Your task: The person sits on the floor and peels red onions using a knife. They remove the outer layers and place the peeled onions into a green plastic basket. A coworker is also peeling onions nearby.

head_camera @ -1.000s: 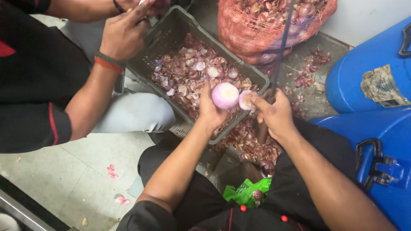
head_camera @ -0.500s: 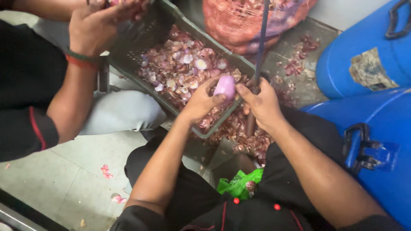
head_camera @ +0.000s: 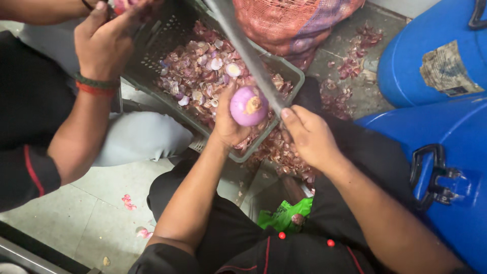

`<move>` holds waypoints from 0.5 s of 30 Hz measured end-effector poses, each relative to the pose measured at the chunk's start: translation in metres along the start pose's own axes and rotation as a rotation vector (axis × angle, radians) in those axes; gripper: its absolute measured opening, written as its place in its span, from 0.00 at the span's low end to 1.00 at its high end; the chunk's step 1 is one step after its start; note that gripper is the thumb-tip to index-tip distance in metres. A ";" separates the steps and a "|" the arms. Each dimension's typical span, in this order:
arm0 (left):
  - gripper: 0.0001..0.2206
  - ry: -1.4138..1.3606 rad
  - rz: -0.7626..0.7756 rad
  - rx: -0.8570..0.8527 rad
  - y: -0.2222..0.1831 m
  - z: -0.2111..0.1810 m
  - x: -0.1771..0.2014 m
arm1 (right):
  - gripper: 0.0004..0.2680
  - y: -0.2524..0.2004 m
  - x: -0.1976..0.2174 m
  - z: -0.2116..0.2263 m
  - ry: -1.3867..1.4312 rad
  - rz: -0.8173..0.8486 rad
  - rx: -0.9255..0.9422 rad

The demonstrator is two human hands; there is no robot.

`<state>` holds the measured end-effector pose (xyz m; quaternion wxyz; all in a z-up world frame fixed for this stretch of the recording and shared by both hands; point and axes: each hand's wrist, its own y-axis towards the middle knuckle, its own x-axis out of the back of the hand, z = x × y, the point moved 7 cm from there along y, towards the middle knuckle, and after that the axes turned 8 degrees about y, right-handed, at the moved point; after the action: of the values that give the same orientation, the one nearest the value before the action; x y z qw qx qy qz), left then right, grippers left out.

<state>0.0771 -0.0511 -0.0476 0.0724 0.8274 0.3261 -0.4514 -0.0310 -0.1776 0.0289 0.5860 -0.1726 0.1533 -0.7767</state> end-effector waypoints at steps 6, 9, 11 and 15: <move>0.30 -0.171 0.016 0.105 0.005 0.012 -0.010 | 0.15 -0.001 -0.003 0.020 -0.197 -0.057 0.110; 0.30 -0.219 0.190 0.061 0.005 0.011 -0.021 | 0.14 -0.002 -0.001 0.026 -0.209 -0.084 0.149; 0.30 -0.199 0.118 0.101 0.006 0.016 -0.016 | 0.14 -0.003 0.000 0.027 -0.215 -0.100 0.163; 0.31 -0.179 -0.080 0.188 0.006 0.025 -0.002 | 0.14 -0.002 0.000 0.026 -0.239 -0.113 0.173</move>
<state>0.0623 -0.0672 -0.0614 0.0054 0.7732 0.3075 -0.5546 -0.0213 -0.1782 0.0528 0.5679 -0.2212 0.0051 -0.7928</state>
